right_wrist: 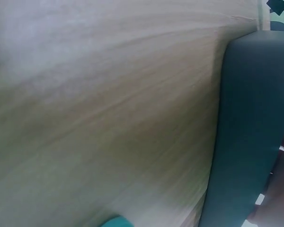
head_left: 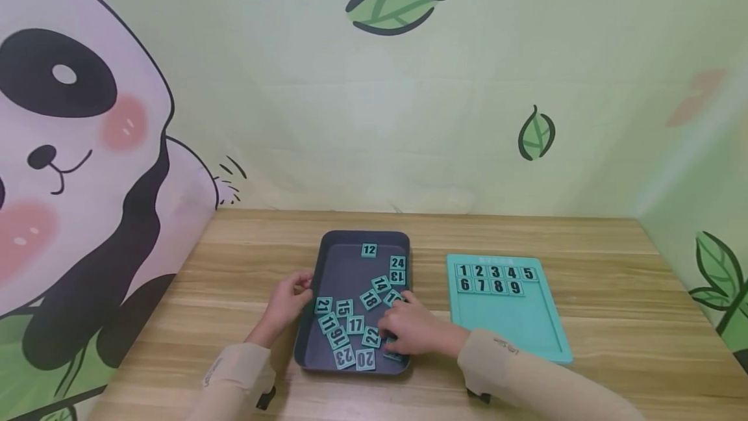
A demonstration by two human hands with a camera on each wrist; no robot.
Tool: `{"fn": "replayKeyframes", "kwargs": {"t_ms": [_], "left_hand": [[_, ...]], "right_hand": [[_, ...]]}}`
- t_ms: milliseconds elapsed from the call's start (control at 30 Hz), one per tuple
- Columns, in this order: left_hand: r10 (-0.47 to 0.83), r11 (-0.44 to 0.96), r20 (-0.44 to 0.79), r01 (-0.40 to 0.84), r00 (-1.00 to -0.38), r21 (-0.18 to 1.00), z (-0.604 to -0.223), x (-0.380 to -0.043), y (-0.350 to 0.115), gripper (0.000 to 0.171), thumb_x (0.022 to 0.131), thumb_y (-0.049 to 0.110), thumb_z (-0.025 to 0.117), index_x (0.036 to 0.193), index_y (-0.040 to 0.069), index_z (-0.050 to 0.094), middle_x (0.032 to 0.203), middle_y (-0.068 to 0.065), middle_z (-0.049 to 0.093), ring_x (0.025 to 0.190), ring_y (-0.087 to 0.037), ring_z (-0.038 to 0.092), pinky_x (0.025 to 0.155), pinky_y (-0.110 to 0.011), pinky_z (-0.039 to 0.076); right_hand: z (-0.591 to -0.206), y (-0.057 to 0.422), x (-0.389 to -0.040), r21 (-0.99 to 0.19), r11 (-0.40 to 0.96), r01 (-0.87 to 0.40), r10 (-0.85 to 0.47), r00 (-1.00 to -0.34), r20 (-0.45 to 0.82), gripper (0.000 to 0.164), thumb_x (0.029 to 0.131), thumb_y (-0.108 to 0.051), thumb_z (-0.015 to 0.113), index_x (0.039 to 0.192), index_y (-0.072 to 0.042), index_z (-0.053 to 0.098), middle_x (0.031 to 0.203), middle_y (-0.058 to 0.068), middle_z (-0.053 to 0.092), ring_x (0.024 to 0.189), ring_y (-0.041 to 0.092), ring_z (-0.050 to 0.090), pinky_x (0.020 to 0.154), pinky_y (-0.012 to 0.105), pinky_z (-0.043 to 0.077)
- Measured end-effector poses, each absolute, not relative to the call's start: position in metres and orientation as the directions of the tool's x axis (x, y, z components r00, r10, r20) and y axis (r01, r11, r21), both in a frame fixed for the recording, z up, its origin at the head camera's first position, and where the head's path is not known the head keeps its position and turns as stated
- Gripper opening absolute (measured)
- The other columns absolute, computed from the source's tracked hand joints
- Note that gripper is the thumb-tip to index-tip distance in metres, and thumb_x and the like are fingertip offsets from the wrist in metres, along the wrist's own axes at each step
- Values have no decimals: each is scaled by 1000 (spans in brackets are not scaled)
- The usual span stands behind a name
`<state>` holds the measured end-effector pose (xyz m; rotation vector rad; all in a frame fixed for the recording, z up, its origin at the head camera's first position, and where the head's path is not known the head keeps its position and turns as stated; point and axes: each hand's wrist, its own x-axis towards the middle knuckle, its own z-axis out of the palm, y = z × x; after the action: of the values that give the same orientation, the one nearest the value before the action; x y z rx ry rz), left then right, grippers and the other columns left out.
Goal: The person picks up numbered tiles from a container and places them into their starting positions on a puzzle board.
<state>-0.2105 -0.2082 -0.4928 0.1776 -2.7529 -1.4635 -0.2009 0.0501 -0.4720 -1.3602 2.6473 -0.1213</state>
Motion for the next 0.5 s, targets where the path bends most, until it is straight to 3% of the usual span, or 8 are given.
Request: {"fn": "replayKeyframes", "kwargs": {"t_ms": [233,500], "left_hand": [[-119,548,-47,-105,-992,830,-494,-211,-208,34,81,1,53,116,1,54,100,-14,56,91,-25,56,74,-33,50],[-109,552,-43,-96,-993,828,-493,-211,-208,34,81,1,52,116,0,53,101,-15,55,91,-24,56,74,-33,50]], "right_hand": [[-473,51,-200,-95,559,-824,-825,-540,-166,34,68,-47,67,96,-29,62,94,-13,63,97,13,52,101,51,26],[-475,50,-199,-92,574,-814,-814,-555,-171,34,69,-46,67,97,-27,63,92,-12,63,93,12,53,99,49,27]]}}
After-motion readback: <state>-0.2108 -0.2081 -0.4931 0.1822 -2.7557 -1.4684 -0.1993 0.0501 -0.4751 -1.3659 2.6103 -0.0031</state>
